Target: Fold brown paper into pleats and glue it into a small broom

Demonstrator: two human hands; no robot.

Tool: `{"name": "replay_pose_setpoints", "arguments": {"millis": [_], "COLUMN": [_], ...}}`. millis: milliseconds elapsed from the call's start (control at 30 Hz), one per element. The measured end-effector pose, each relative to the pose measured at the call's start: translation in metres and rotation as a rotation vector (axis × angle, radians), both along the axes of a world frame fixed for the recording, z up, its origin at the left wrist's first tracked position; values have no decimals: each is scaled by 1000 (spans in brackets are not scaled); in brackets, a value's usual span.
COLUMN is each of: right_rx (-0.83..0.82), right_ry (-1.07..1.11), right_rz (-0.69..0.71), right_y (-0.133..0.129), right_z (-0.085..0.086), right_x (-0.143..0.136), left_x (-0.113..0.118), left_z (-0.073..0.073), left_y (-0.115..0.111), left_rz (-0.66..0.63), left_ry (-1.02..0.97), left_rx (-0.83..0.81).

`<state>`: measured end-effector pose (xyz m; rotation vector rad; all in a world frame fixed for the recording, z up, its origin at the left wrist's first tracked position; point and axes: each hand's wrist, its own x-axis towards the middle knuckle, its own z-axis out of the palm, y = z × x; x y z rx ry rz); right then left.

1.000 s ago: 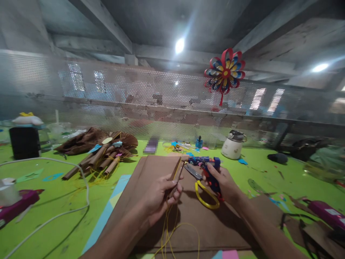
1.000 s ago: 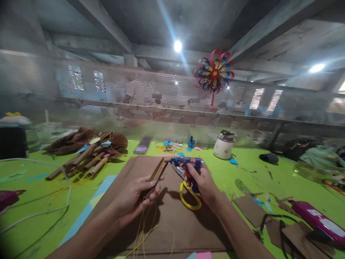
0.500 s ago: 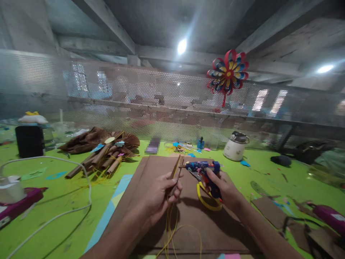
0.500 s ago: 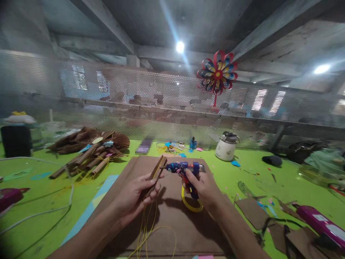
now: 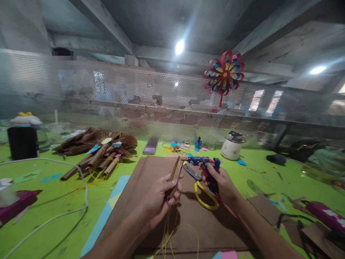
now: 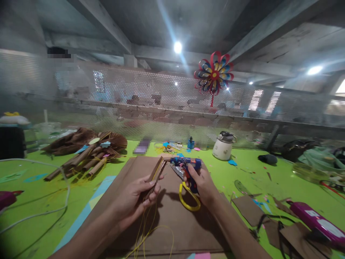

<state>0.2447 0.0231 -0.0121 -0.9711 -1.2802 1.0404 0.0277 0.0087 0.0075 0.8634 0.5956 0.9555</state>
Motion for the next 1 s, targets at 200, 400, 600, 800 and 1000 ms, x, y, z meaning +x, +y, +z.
{"name": "replay_pose_setpoints", "arguments": {"millis": [200, 400, 600, 800, 1000], "right_rx": [-21, -2, -7, -56, -3], "right_ry": [66, 122, -4, -89, -187], "right_rz": [-50, 8, 112, 100, 156], "right_y": [5, -4, -6, -2, -7], "right_z": [-2, 6, -2, -4, -1], "right_x": [4, 2, 1, 6, 4], "left_x": [0, -2, -2, -2, -4], "left_z": [1, -1, 0, -2, 1], "left_y": [-1, 2, 3, 6, 5], "left_rz": [-28, 7, 43, 29, 17], "left_ry": [-32, -7, 23, 36, 5], "left_rx": [-15, -19, 8, 7, -3]}}
